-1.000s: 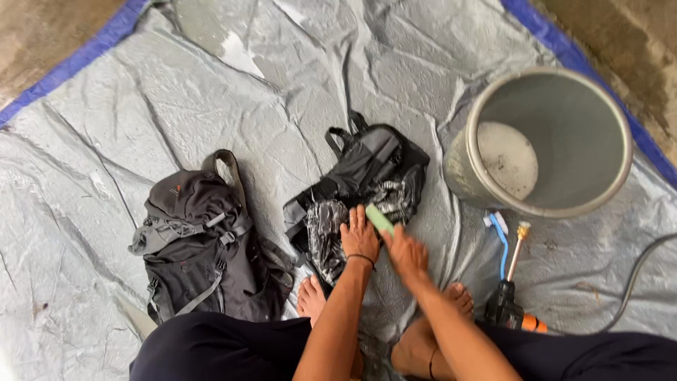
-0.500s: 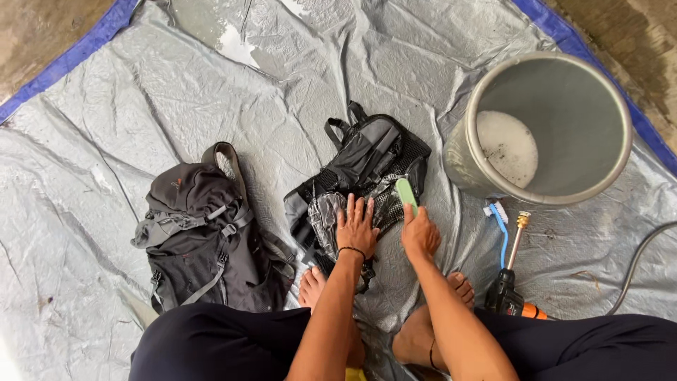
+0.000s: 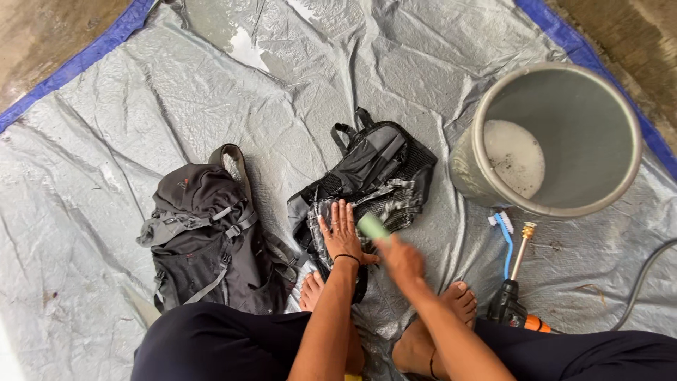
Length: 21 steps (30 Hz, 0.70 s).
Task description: The person scrubs a black backpack with a brush and soapy water while it is placed on a silver tarp.
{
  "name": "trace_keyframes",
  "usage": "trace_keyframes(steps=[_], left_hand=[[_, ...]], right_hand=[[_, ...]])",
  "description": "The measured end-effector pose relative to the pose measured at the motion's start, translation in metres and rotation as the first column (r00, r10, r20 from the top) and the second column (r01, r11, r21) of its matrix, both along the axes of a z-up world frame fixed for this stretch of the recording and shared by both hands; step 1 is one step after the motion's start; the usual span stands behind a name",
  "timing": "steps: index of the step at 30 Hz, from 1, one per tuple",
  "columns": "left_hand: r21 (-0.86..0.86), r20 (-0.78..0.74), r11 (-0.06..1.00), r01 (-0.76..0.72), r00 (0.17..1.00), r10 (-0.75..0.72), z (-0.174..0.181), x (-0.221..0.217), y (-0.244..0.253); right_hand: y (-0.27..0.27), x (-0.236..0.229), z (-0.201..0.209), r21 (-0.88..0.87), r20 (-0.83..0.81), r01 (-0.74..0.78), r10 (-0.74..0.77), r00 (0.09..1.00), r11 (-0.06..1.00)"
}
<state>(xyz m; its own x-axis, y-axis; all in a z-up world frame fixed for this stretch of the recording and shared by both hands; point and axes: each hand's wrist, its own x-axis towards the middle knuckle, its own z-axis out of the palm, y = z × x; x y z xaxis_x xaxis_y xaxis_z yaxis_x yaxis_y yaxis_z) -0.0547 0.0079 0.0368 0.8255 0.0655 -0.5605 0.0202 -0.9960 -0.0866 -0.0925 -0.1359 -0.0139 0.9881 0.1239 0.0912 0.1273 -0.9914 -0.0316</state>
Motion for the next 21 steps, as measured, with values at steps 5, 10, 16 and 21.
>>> trace_keyframes(steps=[5, 10, 16, 21], left_hand=[[-0.075, 0.022, 0.997, -0.026, 0.999, 0.027, 0.011, -0.003, -0.003], [-0.332, 0.151, 0.943, -0.013, 0.986, 0.066, -0.006, 0.003, 0.011], [-0.379, 0.555, 0.809, -0.450, 0.588, 0.588, -0.044, 0.004, 0.010], [-0.748, 0.132, 0.357, -0.560, 0.402, 0.906, -0.045, 0.023, 0.015]], right_hand=[[-0.034, 0.050, 0.029, 0.213, -0.334, 0.197, -0.118, 0.935, 0.957], [-0.050, 0.128, 0.095, 0.426, -0.631, 0.462, -0.110, 0.768, 0.778], [-0.084, 0.152, 0.214, 0.461, -0.733, 0.502, -0.005, 0.680, 0.732], [-0.132, 0.209, 0.283, 0.613, -0.694, 0.519, 0.093, 0.713, 0.595]])
